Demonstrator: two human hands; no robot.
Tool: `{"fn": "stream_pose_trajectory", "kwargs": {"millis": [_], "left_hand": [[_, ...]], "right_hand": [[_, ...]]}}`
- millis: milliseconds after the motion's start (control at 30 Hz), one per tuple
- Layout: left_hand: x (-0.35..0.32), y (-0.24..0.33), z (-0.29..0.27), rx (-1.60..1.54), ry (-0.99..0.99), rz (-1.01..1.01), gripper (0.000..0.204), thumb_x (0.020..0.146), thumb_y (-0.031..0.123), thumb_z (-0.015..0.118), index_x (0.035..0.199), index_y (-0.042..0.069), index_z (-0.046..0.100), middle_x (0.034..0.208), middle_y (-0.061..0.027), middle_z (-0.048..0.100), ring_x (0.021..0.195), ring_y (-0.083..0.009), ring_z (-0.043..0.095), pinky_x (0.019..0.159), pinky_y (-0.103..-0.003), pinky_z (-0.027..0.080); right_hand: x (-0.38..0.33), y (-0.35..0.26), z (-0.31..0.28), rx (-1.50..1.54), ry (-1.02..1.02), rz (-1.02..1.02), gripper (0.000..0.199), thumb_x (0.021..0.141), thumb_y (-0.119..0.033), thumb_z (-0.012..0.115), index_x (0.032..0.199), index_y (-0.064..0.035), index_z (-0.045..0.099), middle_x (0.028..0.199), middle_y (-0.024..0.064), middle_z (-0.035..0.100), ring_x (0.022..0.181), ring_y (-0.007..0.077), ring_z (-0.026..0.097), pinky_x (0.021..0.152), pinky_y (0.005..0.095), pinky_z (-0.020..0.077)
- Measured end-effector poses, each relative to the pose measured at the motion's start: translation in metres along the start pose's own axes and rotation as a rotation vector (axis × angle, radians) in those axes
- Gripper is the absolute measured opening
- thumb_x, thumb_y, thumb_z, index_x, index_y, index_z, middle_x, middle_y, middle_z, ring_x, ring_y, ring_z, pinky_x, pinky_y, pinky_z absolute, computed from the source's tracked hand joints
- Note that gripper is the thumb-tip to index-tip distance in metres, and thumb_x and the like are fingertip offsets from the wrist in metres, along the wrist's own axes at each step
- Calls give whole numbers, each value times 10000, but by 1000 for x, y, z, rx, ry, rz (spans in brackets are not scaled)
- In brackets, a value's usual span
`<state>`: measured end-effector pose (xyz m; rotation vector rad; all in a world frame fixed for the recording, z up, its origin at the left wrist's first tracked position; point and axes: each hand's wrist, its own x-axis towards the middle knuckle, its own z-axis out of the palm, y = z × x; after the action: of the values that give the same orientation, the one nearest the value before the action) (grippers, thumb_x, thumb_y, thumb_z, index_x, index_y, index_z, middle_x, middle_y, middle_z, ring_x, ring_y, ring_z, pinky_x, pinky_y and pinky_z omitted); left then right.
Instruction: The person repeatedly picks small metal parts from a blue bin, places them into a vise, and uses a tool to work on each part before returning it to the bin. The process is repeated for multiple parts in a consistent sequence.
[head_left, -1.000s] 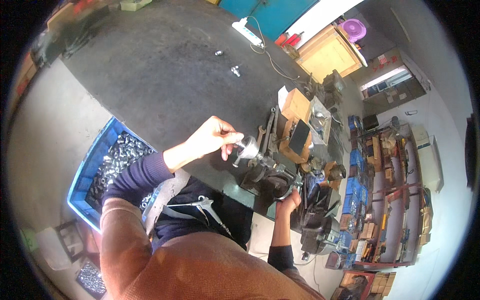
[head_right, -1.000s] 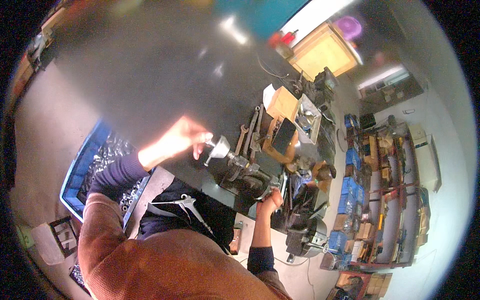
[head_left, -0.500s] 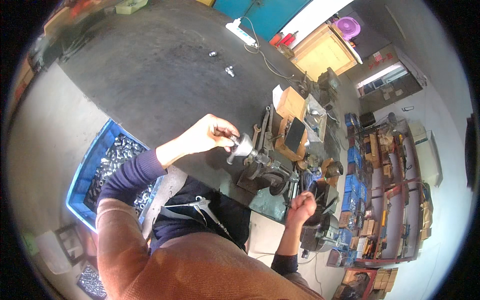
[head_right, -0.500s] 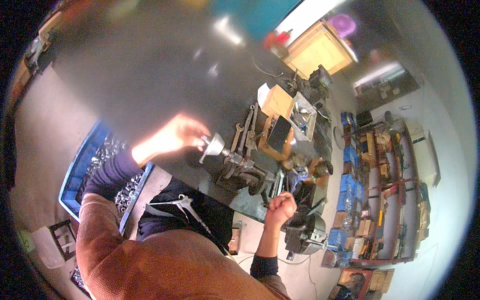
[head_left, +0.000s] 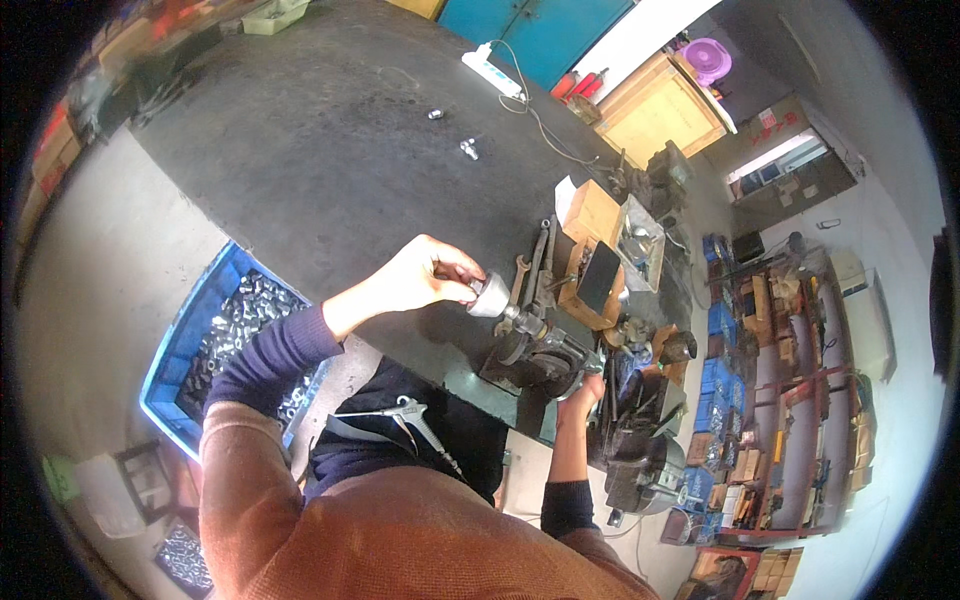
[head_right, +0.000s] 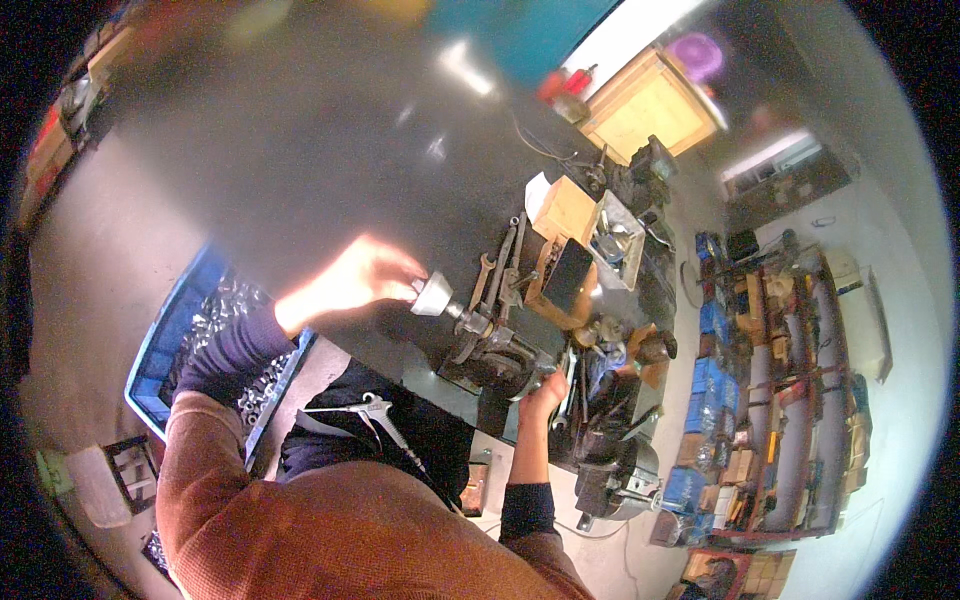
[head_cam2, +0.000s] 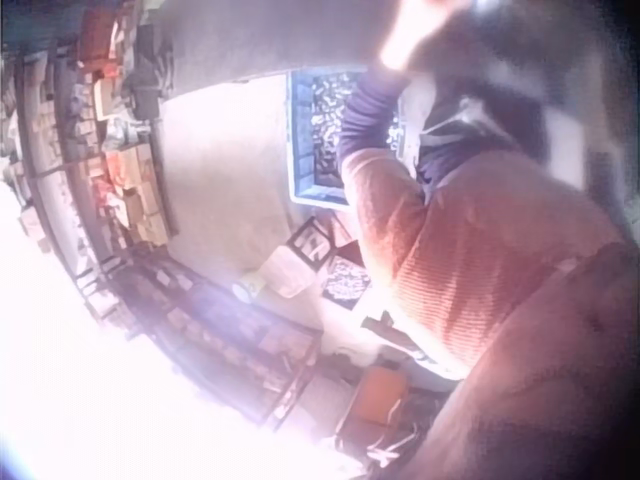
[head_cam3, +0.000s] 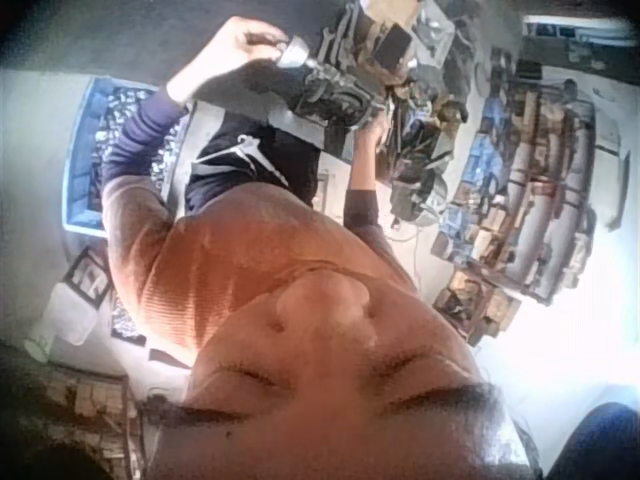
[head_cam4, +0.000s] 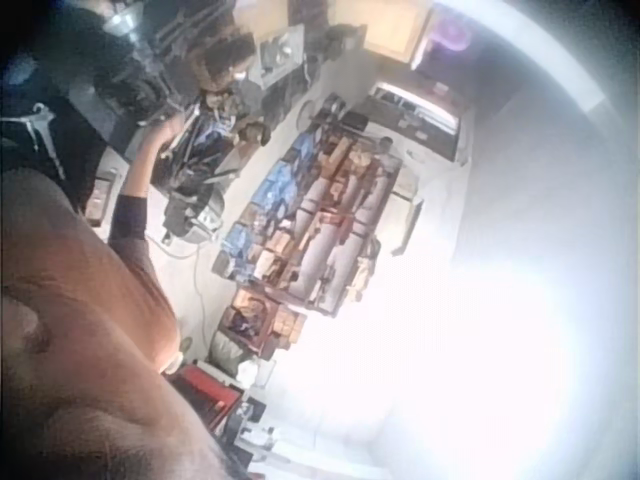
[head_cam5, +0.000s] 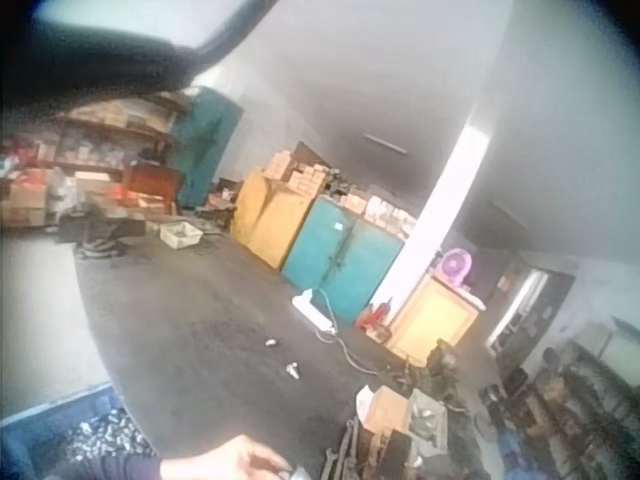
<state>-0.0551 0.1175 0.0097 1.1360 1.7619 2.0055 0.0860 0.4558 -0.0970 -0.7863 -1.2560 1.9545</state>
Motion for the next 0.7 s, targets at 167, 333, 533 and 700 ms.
{"fn": "stream_pose_trajectory", "kwargs": {"millis": [167, 333, 533, 700], "left_hand": [[-1, 6, 8, -191, 41, -182, 139, 810, 72, 612, 888, -42, 632, 686, -86, 629, 562, -100, 591, 539, -224, 479], [2, 6, 17, -75, 108, -259, 289, 872, 222, 554, 753, -32, 623, 542, -33, 567, 443, -76, 537, 429, -205, 429], [-3, 9, 13, -27, 84, -333, 406, 896, 350, 492, 751, -10, 610, 522, -37, 544, 414, -93, 508, 412, -228, 430], [-7, 9, 12, -98, 106, -373, 375, 860, 325, 566, 786, -39, 622, 504, -31, 536, 395, -76, 506, 382, -203, 412]], "right_hand": [[5, 5, -11, 82, -68, 79, 192, 737, -128, 470, 815, 8, 581, 704, 48, 558, 617, 169, 539, 521, 317, 432], [37, -22, 20, -229, 6, -96, 152, 729, -119, 507, 749, 6, 590, 555, 15, 457, 460, 145, 440, 429, 263, 355], [-7, -95, 47, 104, -300, -297, 136, 783, -64, 446, 747, 3, 558, 510, -22, 359, 426, 56, 310, 371, 183, 212], [-66, -92, 5, 124, -327, -297, 161, 808, -103, 433, 730, -5, 533, 526, -17, 364, 390, 52, 264, 337, 190, 173]]}}
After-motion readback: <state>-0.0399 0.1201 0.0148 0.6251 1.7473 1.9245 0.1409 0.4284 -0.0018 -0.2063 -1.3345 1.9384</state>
